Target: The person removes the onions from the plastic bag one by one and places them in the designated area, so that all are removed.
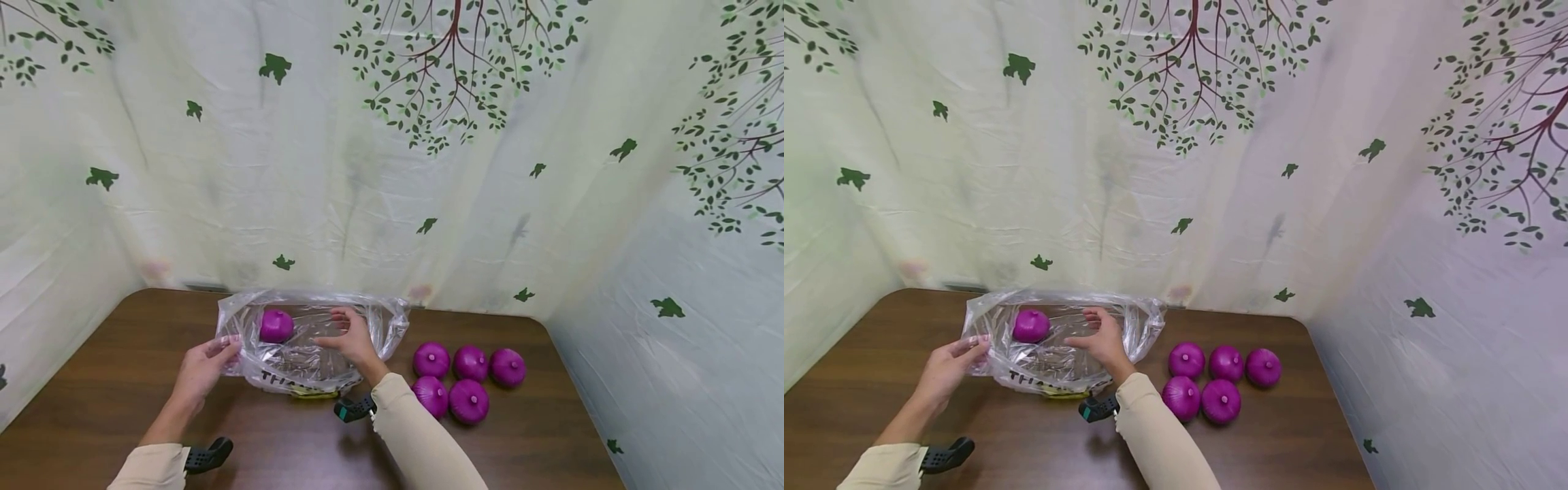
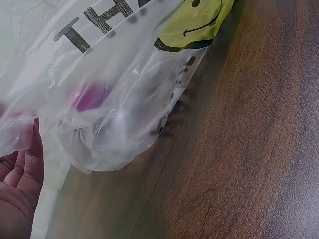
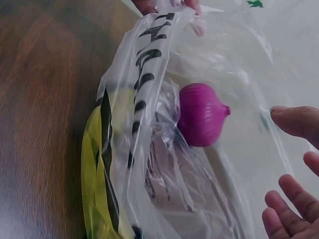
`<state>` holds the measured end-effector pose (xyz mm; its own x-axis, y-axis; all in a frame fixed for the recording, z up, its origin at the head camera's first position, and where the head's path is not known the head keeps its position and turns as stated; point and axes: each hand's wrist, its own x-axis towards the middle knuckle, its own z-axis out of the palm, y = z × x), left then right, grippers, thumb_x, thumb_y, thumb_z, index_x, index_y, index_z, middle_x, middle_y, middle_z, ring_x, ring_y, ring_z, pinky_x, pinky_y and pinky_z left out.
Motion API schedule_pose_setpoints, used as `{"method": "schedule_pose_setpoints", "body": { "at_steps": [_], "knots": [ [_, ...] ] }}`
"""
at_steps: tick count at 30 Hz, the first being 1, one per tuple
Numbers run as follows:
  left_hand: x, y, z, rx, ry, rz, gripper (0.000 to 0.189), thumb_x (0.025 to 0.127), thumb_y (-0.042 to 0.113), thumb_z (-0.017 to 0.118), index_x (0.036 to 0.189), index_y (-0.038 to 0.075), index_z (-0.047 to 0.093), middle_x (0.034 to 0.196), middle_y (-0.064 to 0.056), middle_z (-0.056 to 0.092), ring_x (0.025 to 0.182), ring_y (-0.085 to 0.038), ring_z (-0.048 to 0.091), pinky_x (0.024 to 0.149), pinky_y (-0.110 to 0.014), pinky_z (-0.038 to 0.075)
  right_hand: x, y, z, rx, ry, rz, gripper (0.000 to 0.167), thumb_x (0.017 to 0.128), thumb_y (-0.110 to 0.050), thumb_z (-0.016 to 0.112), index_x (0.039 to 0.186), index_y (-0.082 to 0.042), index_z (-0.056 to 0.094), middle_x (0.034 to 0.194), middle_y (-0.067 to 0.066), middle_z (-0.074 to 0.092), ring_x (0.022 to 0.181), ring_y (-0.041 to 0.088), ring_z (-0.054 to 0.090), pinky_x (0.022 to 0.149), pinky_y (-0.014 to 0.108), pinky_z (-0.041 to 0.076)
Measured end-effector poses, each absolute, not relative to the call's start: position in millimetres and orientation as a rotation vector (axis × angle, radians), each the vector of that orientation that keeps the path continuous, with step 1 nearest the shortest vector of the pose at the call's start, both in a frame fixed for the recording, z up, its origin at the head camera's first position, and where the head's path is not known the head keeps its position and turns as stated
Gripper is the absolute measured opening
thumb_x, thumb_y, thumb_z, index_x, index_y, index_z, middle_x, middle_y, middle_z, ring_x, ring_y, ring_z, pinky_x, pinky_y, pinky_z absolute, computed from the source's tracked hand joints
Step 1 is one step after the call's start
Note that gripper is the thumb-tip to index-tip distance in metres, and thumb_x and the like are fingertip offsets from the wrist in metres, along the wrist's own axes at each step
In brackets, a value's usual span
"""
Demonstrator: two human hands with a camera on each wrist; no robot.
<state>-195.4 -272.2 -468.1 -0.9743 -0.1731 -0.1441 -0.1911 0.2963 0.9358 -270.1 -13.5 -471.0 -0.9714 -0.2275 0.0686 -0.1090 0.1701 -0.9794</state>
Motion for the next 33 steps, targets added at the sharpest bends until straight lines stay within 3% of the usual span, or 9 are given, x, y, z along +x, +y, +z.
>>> {"method": "schedule_pose_setpoints", "body": {
  "at_steps": [7, 15, 27, 33],
  "knots": [
    [-195, -271, -471, -0.376, 2.515, 1.805, 0.061, 0.098, 0.036, 0.055, 0.131, -0.013, 0.047, 0.086, 0.006, 0.064, 0.075, -0.002, 0.058, 0.069, -0.018, 0.048, -271, -25, -470, -0.304, 2.322, -1.926, 0.056, 0.071, -0.004, 0.084, 0.122, -0.007, 0.06, 0.117, 0.006, 0.062, 0.115, 0.039, 0.053, 0.087, 0.03, 0.048],
    [-197, -264, -475, -0.379, 2.496, 1.846, 0.056, 0.098, 0.032, 0.057, 0.128, -0.014, 0.049, 0.081, 0.007, 0.064, 0.072, -0.003, 0.059, 0.069, -0.019, 0.049, -274, -34, -472, -0.254, 2.303, -1.963, 0.053, 0.069, 0.002, 0.083, 0.117, -0.007, 0.062, 0.115, 0.006, 0.062, 0.115, 0.039, 0.052, 0.096, 0.042, 0.045],
    [-197, -273, -471, -0.387, 2.496, 1.848, 0.059, 0.097, 0.034, 0.057, 0.129, -0.015, 0.048, 0.082, 0.009, 0.064, 0.072, -0.002, 0.059, 0.069, -0.017, 0.049, -279, -59, -469, -0.208, 2.252, -1.923, 0.055, 0.069, -0.003, 0.085, 0.118, -0.009, 0.062, 0.115, 0.002, 0.061, 0.119, 0.035, 0.052, 0.094, 0.037, 0.046],
    [-196, -272, -473, -0.384, 2.486, 1.862, 0.057, 0.097, 0.034, 0.058, 0.127, -0.014, 0.05, 0.08, 0.008, 0.063, 0.072, -0.004, 0.059, 0.069, -0.019, 0.05, -283, -64, -477, -0.153, 2.251, -1.899, 0.053, 0.068, -0.001, 0.085, 0.115, -0.012, 0.064, 0.121, 0.009, 0.06, 0.119, 0.034, 0.051, 0.094, 0.04, 0.046]
  ]
}}
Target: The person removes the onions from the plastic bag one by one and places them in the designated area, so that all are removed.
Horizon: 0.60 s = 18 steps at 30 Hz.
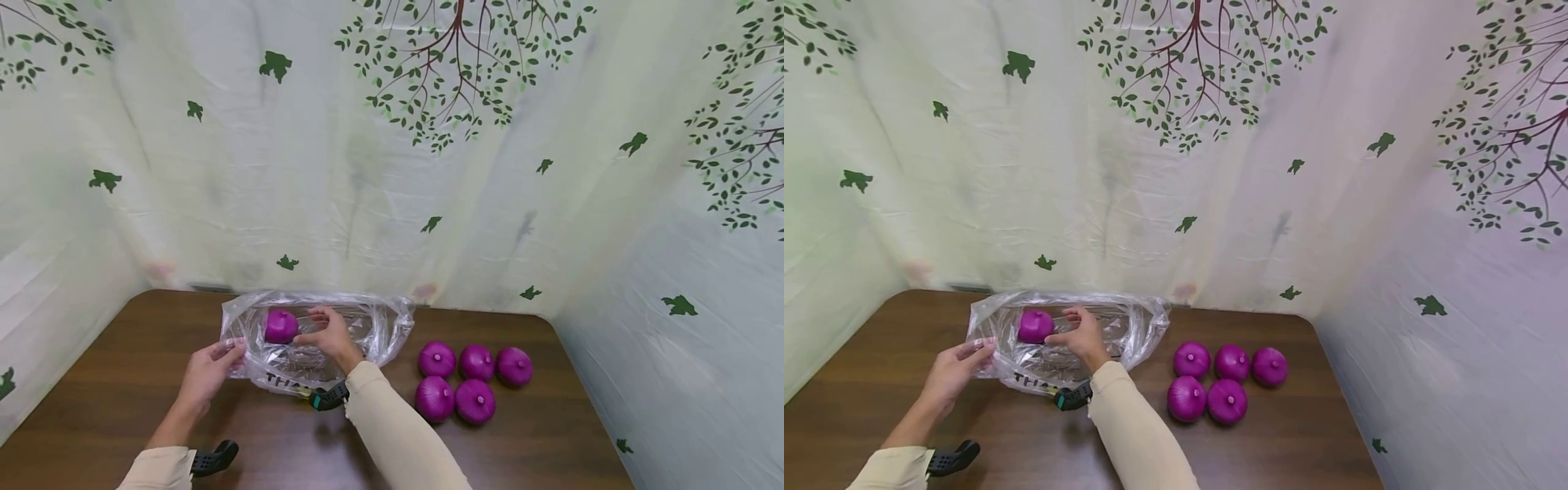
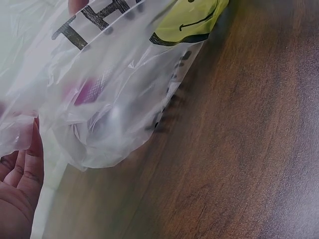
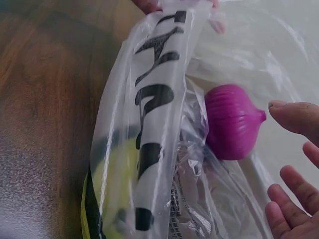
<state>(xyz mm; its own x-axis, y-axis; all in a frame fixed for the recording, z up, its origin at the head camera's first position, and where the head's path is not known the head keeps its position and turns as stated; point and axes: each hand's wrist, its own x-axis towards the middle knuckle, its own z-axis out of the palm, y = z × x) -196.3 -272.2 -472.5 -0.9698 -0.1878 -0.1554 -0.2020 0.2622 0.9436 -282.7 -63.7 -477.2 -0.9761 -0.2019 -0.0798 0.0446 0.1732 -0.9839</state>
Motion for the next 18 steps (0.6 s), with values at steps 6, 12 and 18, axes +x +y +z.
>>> {"method": "schedule_pose_setpoints", "body": {
  "at_steps": [6, 12, 18],
  "knots": [
    [-196, -273, -470, -0.405, 2.489, 1.844, 0.057, 0.097, 0.035, 0.057, 0.126, -0.014, 0.05, 0.081, 0.007, 0.063, 0.072, -0.005, 0.059, 0.069, -0.019, 0.049, -286, -70, -480, -0.148, 2.27, -1.87, 0.056, 0.067, 0.001, 0.085, 0.118, -0.007, 0.063, 0.124, 0.015, 0.059, 0.117, 0.034, 0.053, 0.093, 0.039, 0.047],
    [-196, -275, -472, -0.399, 2.479, 1.88, 0.057, 0.097, 0.033, 0.058, 0.127, -0.015, 0.05, 0.08, 0.007, 0.063, 0.073, -0.004, 0.059, 0.069, -0.019, 0.049, -287, -79, -484, -0.121, 2.269, -1.875, 0.057, 0.067, 0.002, 0.085, 0.118, -0.003, 0.061, 0.121, 0.015, 0.061, 0.114, 0.032, 0.055, 0.09, 0.036, 0.048],
    [-196, -273, -474, -0.411, 2.476, 1.886, 0.056, 0.097, 0.031, 0.058, 0.13, -0.014, 0.049, 0.083, 0.006, 0.065, 0.073, -0.003, 0.06, 0.07, -0.019, 0.049, -286, -90, -489, -0.086, 2.248, -1.912, 0.059, 0.065, 0.006, 0.084, 0.119, -0.002, 0.06, 0.116, 0.014, 0.062, 0.109, 0.031, 0.057, 0.082, 0.033, 0.05]
  ]
}}
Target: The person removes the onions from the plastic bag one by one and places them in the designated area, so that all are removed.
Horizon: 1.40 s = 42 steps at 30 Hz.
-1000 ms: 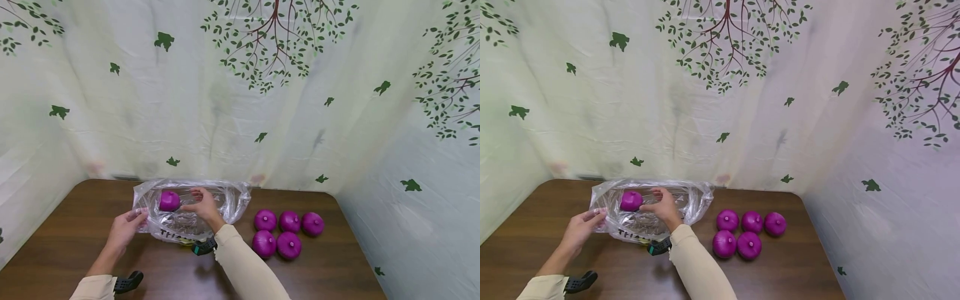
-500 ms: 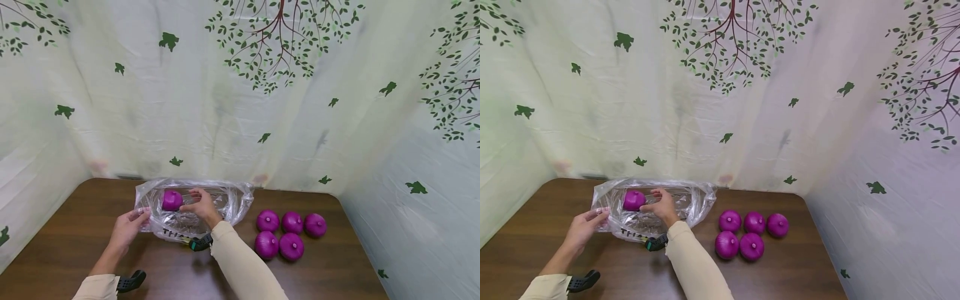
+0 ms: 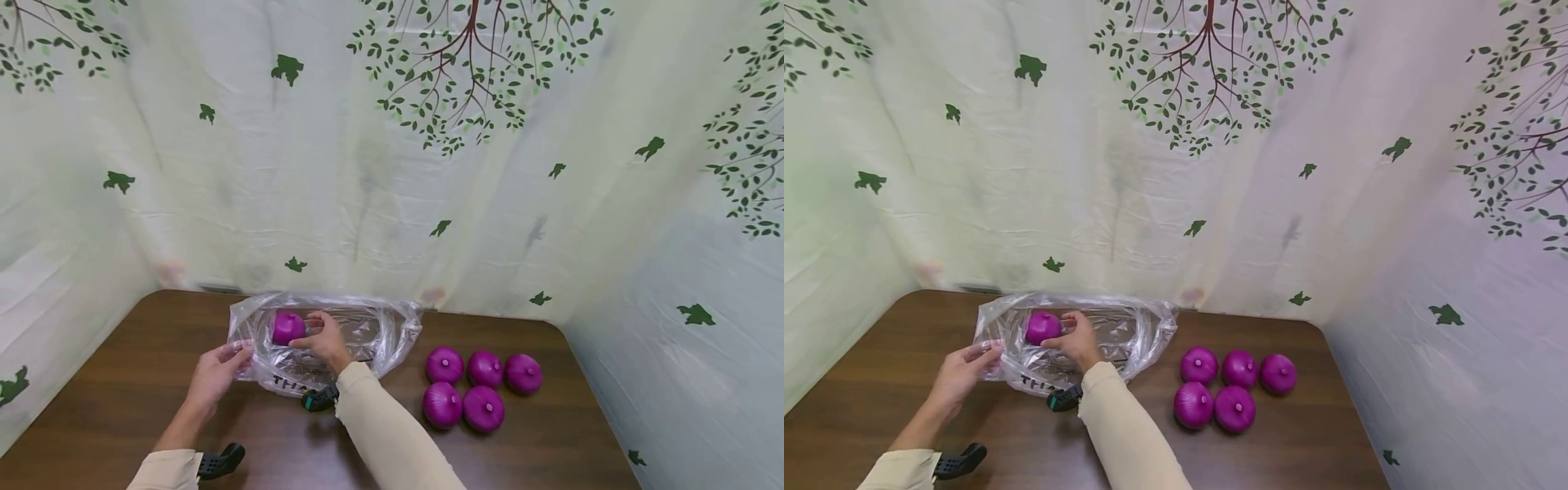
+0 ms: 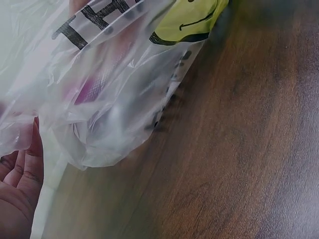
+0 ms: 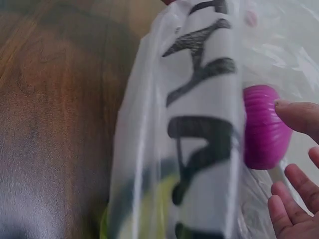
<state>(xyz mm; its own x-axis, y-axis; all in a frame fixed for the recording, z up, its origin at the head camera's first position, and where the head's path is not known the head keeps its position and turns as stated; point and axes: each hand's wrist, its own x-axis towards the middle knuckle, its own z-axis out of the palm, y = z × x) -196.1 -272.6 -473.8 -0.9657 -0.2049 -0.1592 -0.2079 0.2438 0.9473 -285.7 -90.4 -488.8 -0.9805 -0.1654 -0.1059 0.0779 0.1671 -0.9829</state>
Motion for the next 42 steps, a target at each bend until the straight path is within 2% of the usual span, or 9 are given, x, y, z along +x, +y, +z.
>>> {"method": "schedule_pose_setpoints", "body": {
  "at_steps": [6, 14, 25, 29, 39, 42],
  "knots": [
    [-195, -271, -474, -0.411, 2.486, 1.889, 0.055, 0.097, 0.03, 0.058, 0.129, -0.013, 0.05, 0.085, 0.005, 0.066, 0.074, -0.002, 0.06, 0.07, -0.019, 0.05, -286, -100, -494, -0.034, 2.242, -1.947, 0.065, 0.062, 0.01, 0.083, 0.121, -0.002, 0.058, 0.115, 0.012, 0.06, 0.104, 0.031, 0.057, 0.081, 0.035, 0.05],
    [-195, -273, -475, -0.432, 2.471, 1.912, 0.054, 0.097, 0.029, 0.058, 0.128, -0.014, 0.05, 0.084, 0.005, 0.065, 0.073, -0.002, 0.06, 0.069, -0.019, 0.05, -285, -115, -499, -0.019, 2.355, -1.918, 0.065, 0.062, 0.007, 0.085, 0.12, -0.005, 0.059, 0.115, 0.008, 0.06, 0.09, 0.018, 0.058, 0.077, 0.031, 0.05],
    [-193, -274, -474, -0.44, 2.486, 1.891, 0.055, 0.097, 0.031, 0.058, 0.129, -0.013, 0.05, 0.088, 0.001, 0.066, 0.075, -0.003, 0.06, 0.07, -0.019, 0.05, -288, -120, -502, -0.022, 2.372, -1.915, 0.067, 0.064, 0.003, 0.085, 0.125, -0.004, 0.057, 0.113, 0.012, 0.062, 0.103, 0.025, 0.06, 0.09, 0.038, 0.048],
    [-192, -275, -475, -0.444, 2.487, 1.885, 0.056, 0.097, 0.031, 0.058, 0.128, -0.014, 0.05, 0.088, -0.001, 0.067, 0.074, -0.004, 0.06, 0.069, -0.02, 0.05, -288, -124, -505, -0.039, 2.403, -1.887, 0.069, 0.064, 0.003, 0.085, 0.126, -0.003, 0.056, 0.118, 0.013, 0.06, 0.108, 0.028, 0.059, 0.093, 0.039, 0.047],
    [-192, -276, -475, -0.468, 2.474, 1.909, 0.054, 0.097, 0.032, 0.058, 0.127, -0.013, 0.051, 0.087, 0.0, 0.066, 0.075, -0.006, 0.06, 0.07, -0.02, 0.05, -288, -132, -511, -0.051, 2.485, -1.849, 0.08, 0.064, -0.001, 0.087, 0.134, -0.001, 0.049, 0.126, 0.014, 0.058, 0.114, 0.029, 0.056, 0.098, 0.04, 0.044],
    [-192, -276, -475, -0.468, 2.47, 1.925, 0.052, 0.097, 0.028, 0.058, 0.127, -0.014, 0.051, 0.086, 0.0, 0.066, 0.074, -0.005, 0.06, 0.069, -0.019, 0.05, -287, -133, -510, -0.052, 2.505, -1.812, 0.077, 0.065, -0.003, 0.086, 0.134, 0.0, 0.05, 0.125, 0.015, 0.058, 0.114, 0.03, 0.056, 0.098, 0.041, 0.044]
  ]
}}
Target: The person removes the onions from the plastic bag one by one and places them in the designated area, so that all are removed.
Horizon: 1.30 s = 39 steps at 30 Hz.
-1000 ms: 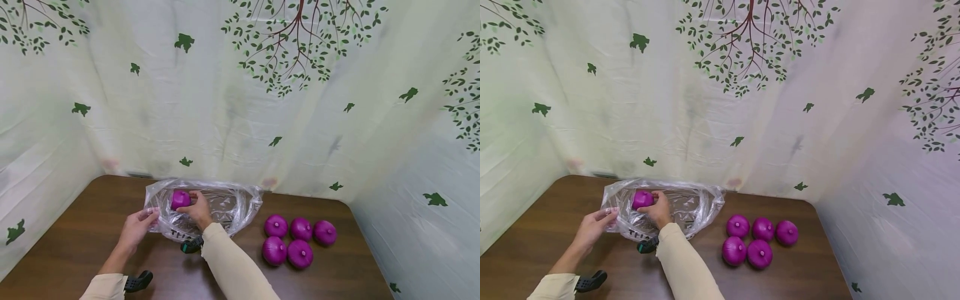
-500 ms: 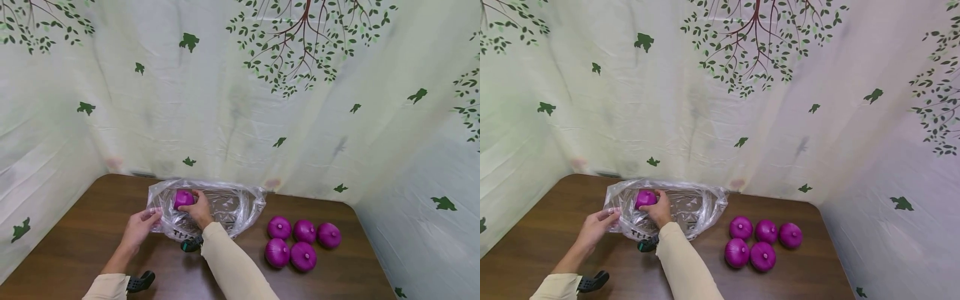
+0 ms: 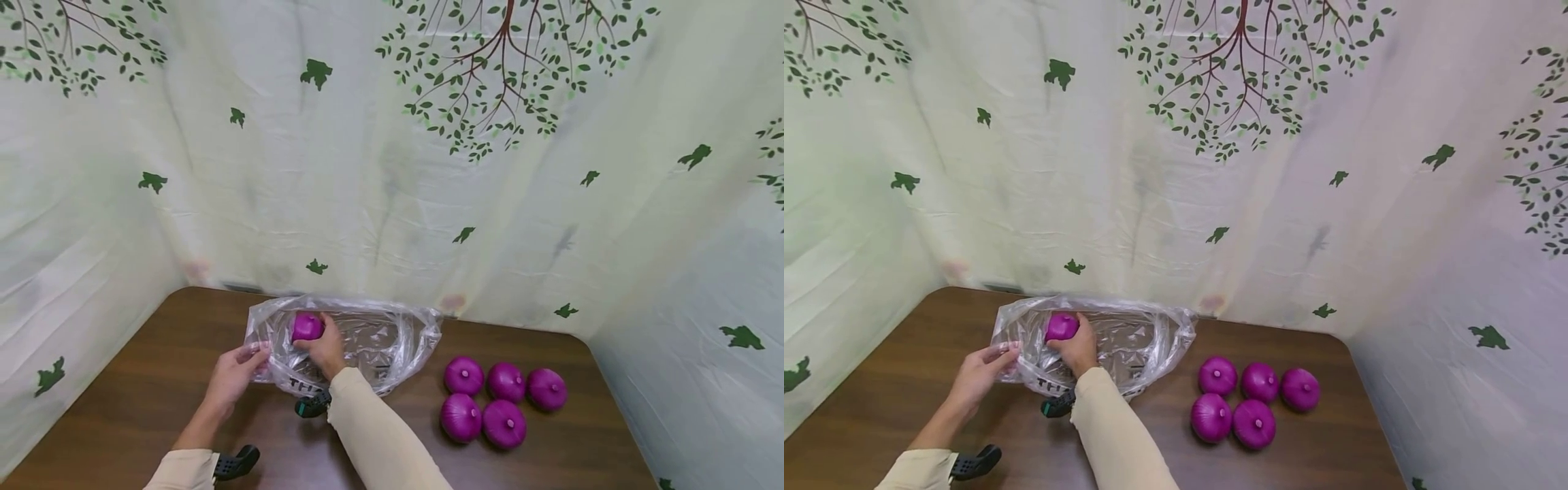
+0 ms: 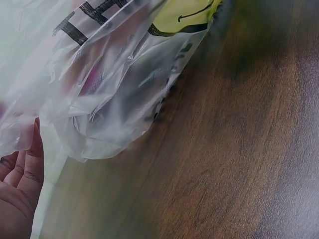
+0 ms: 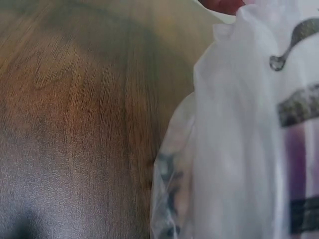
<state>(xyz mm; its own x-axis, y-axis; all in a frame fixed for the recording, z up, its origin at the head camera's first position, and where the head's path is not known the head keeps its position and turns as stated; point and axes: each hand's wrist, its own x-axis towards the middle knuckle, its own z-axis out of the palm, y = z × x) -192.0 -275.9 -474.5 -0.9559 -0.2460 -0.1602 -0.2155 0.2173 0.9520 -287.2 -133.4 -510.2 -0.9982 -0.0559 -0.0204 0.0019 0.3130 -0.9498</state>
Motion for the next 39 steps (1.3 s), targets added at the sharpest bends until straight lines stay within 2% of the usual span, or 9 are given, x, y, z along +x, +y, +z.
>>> {"method": "schedule_pose_setpoints", "body": {
  "at_steps": [5, 10, 21, 26, 30, 34, 39],
  "knots": [
    [-191, -270, -475, 0.457, -2.454, -1.887, 0.051, 0.097, 0.027, 0.058, 0.128, -0.014, 0.051, 0.088, -0.002, 0.067, 0.074, -0.005, 0.06, 0.069, -0.02, 0.05, -286, -127, -511, -0.022, 2.524, -1.791, 0.071, 0.067, -0.003, 0.086, 0.129, -0.001, 0.053, 0.12, 0.014, 0.059, 0.11, 0.03, 0.057, 0.095, 0.044, 0.046],
    [-191, -267, -473, 0.45, -2.466, -1.871, 0.05, 0.098, 0.027, 0.057, 0.127, -0.013, 0.052, 0.09, -0.004, 0.067, 0.075, -0.005, 0.061, 0.069, -0.019, 0.05, -287, -122, -509, 0.005, 2.538, -1.831, 0.071, 0.064, -0.001, 0.086, 0.126, 0.002, 0.053, 0.117, 0.016, 0.059, 0.106, 0.031, 0.058, 0.091, 0.044, 0.047],
    [-195, -267, -468, 0.421, -2.483, -1.848, 0.05, 0.098, 0.028, 0.056, 0.128, -0.013, 0.051, 0.089, -0.002, 0.066, 0.075, -0.005, 0.06, 0.07, -0.018, 0.05, -284, -116, -497, 0.096, 2.494, -1.861, 0.069, 0.062, 0.002, 0.086, 0.123, 0.0, 0.055, 0.117, 0.015, 0.06, 0.11, 0.033, 0.057, 0.095, 0.044, 0.045],
    [-195, -268, -470, 0.415, -2.481, -1.852, 0.051, 0.098, 0.026, 0.057, 0.128, -0.014, 0.05, 0.088, -0.001, 0.067, 0.074, -0.003, 0.06, 0.069, -0.019, 0.05, -280, -107, -500, -0.001, 2.54, -1.799, 0.064, 0.062, -0.005, 0.089, 0.118, -0.001, 0.058, 0.113, 0.013, 0.062, 0.105, 0.029, 0.059, 0.091, 0.041, 0.048],
    [-194, -267, -472, 0.422, -2.471, -1.864, 0.051, 0.098, 0.025, 0.058, 0.129, -0.015, 0.049, 0.087, 0.0, 0.066, 0.073, -0.002, 0.06, 0.068, -0.019, 0.05, -276, -100, -494, -0.069, 2.538, -1.783, 0.065, 0.061, -0.006, 0.089, 0.119, -0.001, 0.058, 0.113, 0.013, 0.062, 0.105, 0.028, 0.06, 0.091, 0.039, 0.048],
    [-193, -267, -472, 0.436, -2.45, -1.862, 0.049, 0.098, 0.024, 0.058, 0.127, -0.015, 0.05, 0.083, 0.003, 0.066, 0.072, -0.002, 0.06, 0.067, -0.02, 0.05, -271, -93, -482, -0.035, 2.457, -1.819, 0.069, 0.06, 0.0, 0.087, 0.123, 0.0, 0.058, 0.118, 0.015, 0.061, 0.111, 0.033, 0.057, 0.096, 0.043, 0.045],
    [-192, -269, -473, 0.432, -2.446, -1.861, 0.05, 0.098, 0.023, 0.058, 0.128, -0.015, 0.05, 0.082, 0.005, 0.065, 0.071, -0.001, 0.059, 0.067, -0.019, 0.05, -266, -85, -476, -0.025, 2.443, -1.779, 0.07, 0.061, -0.001, 0.087, 0.124, -0.004, 0.058, 0.12, 0.013, 0.06, 0.112, 0.032, 0.057, 0.095, 0.043, 0.046]
  ]
}}
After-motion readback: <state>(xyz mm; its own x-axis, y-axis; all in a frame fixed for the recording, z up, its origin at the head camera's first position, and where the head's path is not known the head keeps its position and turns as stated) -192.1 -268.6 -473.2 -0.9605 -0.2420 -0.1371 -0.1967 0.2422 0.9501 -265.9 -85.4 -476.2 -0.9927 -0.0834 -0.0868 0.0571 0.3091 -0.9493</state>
